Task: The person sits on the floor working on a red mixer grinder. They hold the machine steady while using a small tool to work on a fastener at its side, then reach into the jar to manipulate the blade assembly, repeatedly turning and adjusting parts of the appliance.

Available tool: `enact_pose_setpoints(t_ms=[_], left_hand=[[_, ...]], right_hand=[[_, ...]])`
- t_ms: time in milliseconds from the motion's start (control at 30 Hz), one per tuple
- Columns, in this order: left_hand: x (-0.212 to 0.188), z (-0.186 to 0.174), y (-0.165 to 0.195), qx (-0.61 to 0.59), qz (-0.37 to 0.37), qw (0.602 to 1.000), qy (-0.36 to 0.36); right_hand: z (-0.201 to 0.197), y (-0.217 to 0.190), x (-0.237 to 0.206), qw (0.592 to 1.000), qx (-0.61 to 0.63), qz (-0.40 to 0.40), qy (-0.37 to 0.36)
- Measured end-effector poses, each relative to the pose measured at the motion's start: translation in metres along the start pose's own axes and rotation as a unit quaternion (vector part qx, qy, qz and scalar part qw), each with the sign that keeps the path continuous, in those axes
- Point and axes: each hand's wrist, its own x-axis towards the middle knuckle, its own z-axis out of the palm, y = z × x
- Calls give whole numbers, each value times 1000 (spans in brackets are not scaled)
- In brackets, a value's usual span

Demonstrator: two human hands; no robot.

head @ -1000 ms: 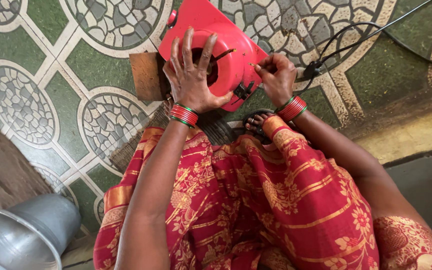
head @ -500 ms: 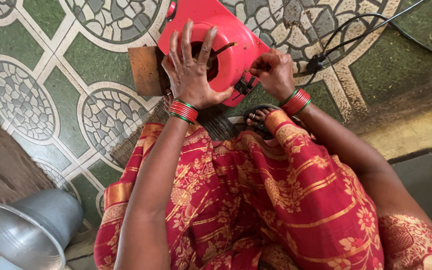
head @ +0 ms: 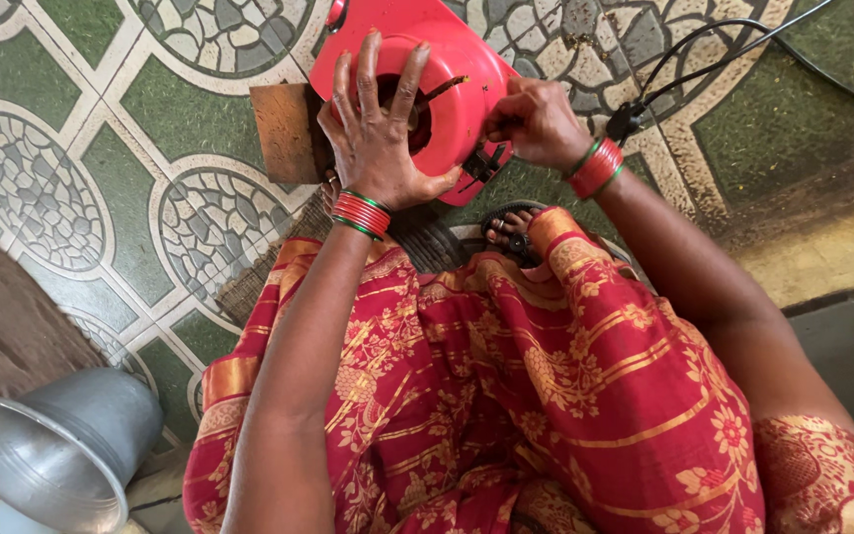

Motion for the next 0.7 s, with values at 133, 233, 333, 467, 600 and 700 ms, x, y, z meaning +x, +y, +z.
enact_pose_setpoints(t_ms=[133, 233, 333, 467, 600, 700], left_hand=[[-1, -1, -1, -6, 7, 1000, 13], [-1, 0, -1, -10, 3, 1000, 6], [-2, 0, -2, -5, 13, 1000, 21], [-1, 0, -1, -4, 5, 1000, 10], [0, 0, 0, -3, -1, 1000, 1], [-1, 0, 0, -7, 2, 1000, 5]], right_hand=[[-13, 13, 14, 996, -7, -53, -68], [-18, 17, 6, 994, -56, -82, -36], [-20, 18, -6, 1000, 0, -23, 17], [-13, 11, -13, 999, 18, 0, 49], [-6, 3, -13, 997, -8, -3, 81], [-3, -3, -15, 995, 36, 36, 80]])
